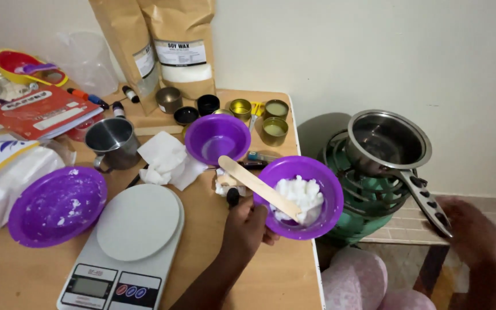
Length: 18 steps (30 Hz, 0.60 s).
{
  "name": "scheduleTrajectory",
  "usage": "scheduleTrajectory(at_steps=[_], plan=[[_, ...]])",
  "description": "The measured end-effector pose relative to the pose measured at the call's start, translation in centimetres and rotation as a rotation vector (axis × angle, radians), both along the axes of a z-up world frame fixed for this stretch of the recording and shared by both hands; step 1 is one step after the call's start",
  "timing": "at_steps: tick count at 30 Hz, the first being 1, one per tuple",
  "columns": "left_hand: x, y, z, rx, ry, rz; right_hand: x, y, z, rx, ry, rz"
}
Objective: The person is mixing fragrance oil into melted wax using a stirring stick and preparing wax flakes in a bowl for candle making.
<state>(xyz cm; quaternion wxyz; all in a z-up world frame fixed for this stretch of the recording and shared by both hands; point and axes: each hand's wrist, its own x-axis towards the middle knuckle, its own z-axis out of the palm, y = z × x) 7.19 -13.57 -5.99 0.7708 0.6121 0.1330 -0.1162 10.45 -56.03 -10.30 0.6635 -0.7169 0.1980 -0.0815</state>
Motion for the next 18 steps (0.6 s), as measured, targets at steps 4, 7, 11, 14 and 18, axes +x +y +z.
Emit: scheduleTrajectory(at_steps=[4,7,11,14,18], plan=[[0.0,0.1,-0.8,-0.008,-0.010,-0.053,0.5,2.9,0.5,0.419,0.303,0.182],[0.0,-0.2,0.3,0.064,0.070,-0.081,2.3,-3.8,-5.2,1.031,0.236,0.419],[0.0,-0.4,1.0,0.081,0.141,-0.101,2.8,-3.0,-4.4,1.161,0.272,0.435],[0.2,-0.8,0.7,0.089,0.147,-0.087,2.7,-1.0,-2.8,1.170,0.222,0.574],[0.0,-1.1,0.2,0.069,0.146,0.019,2.5,0.0,-3.1,1.096,0.171,0.539]])
